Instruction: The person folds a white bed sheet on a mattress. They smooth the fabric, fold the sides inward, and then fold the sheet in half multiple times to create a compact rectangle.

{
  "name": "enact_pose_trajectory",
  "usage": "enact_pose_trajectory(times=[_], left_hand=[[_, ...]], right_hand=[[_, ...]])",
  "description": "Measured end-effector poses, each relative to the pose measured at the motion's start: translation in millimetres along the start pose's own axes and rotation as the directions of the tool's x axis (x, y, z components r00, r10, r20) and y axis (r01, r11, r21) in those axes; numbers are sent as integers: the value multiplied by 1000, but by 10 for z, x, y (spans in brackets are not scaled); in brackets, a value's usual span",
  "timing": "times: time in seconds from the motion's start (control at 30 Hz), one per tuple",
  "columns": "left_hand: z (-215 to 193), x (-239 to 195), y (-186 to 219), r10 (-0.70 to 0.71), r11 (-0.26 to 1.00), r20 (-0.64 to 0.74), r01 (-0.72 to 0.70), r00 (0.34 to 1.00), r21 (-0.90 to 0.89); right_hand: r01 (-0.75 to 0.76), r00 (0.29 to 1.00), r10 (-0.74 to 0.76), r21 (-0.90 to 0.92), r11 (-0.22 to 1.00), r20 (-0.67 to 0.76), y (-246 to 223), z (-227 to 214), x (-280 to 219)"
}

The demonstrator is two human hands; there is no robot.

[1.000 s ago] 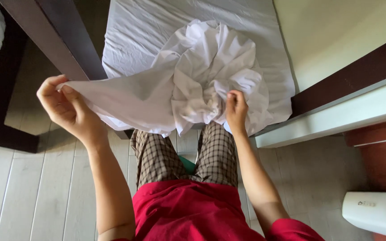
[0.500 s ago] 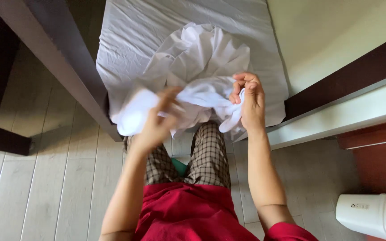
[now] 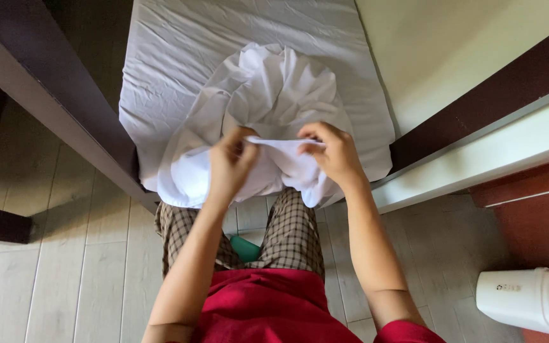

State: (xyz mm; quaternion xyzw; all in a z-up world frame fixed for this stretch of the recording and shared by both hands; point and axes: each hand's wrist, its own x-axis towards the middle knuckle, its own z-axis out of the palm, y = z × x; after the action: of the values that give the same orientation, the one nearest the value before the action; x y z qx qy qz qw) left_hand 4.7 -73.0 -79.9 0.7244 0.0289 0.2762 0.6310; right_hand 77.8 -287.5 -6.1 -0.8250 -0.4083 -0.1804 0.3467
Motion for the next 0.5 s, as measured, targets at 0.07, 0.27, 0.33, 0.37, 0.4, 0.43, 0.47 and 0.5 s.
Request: enact_pose_trajectory(times=[0.07,0.27,0.33,0.37,0.4,0.43,0.47,0.5], left_hand=[[-159,35,198,-6,999,-48,3,999,-54],[-428,139,372,-31,980,-209,-11,978,-199],[-479,192,318,-21,977,-232,-28,973,-210],[-497,202,285,-12,975,-229,-39,973,-217],[-515,213,250,-3,973,-227,-49,974,-225],[-506,214,277,-6,973,-221,-45,975,-226],[-496,215,305,-4,969,-231,-53,973,-242],[-484,209,336,-4,964,-244,-61,970,-258]], right_hand=[[15,999,-14,-28,999,48,-39,-60,-39],[-155,967,109,196,968,229,100,-16,-318],[-170,959,107,235,957,261,117,42,-379],[-166,955,89,263,950,283,115,90,-421],[-163,950,71,292,942,303,114,140,-463],[-169,950,77,291,942,302,90,218,-548],[-259,932,138,348,901,335,66,297,-634],[-345,907,194,400,849,373,41,370,-719]])
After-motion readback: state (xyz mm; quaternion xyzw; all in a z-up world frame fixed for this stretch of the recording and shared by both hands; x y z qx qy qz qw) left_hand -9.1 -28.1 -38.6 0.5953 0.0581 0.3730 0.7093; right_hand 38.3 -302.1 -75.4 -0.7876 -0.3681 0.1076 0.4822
